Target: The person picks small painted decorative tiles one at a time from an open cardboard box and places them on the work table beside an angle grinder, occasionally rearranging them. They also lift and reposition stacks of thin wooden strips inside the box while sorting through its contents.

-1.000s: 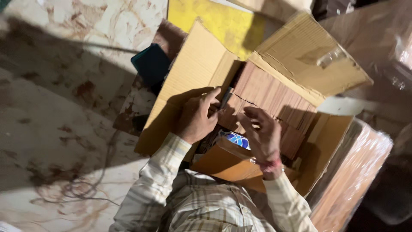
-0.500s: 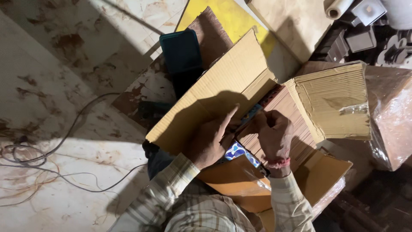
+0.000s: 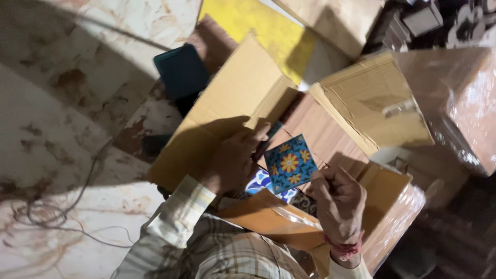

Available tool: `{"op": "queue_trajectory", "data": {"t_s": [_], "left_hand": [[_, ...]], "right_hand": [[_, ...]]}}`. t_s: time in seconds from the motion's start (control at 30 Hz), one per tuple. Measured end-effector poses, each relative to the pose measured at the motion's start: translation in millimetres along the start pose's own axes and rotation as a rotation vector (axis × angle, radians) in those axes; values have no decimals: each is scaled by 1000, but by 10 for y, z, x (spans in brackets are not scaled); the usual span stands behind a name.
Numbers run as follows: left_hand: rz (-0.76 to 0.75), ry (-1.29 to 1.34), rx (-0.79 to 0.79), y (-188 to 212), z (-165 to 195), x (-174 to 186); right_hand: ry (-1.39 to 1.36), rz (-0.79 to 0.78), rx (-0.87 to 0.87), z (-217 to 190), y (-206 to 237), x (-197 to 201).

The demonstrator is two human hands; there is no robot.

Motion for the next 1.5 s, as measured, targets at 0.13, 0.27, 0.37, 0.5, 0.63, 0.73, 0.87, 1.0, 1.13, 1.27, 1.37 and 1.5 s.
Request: {"op": "queue_trajectory", "data": {"t_s": [0.13, 0.27, 0.37, 0.5, 0.63, 0.73, 0.87, 1.0, 1.13, 1.27, 1.37, 1.5], "left_hand": [[53, -111, -118, 14, 207, 94], [7, -106, 34, 6, 154, -64], [-15, 61, 20, -38, 174, -167], [-16, 26, 149, -65, 109, -252], [-42, -149, 164, -50, 22, -246], [-48, -159, 137, -33, -70, -250], [-72, -42, 153, -43, -155, -218], [-44, -63, 161, -45, -101, -251], [-35, -28, 182, -50, 85, -402], [-1, 45, 228, -33, 244, -529], [11, 2, 220, -29, 316, -573], [8, -22, 231, -34, 332, -591]], "right_hand": [[-315, -10, 66, 411, 63, 390], [-510, 72, 97, 928, 226, 781], [-757, 155, 207, 1230, 449, 1126], [-991, 322, 327, 1664, 760, 1654], [-1047, 606, 296, 2361, 1181, 2167], [-1215, 675, 258, 3028, 1419, 2371], [-1244, 800, 52, 3950, 1566, 2250], [-1085, 802, -264, 4697, 1520, 1764], [-1125, 785, -389, 5107, 1400, 1311], [-1244, 739, -715, 5293, 1412, 932], [-1401, 708, -705, 5301, 1418, 806], [-1469, 720, -662, 5285, 1403, 761]]}}
Point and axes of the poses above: each hand's wrist, its own y-axis away from the middle knuckle, its own x-axis out of the back of the hand, z = x × y, the point moved 7 cm from there along -y, towards the middle knuckle, and after that the axes turned 6 degrees about -x, right-handed, at the moved point
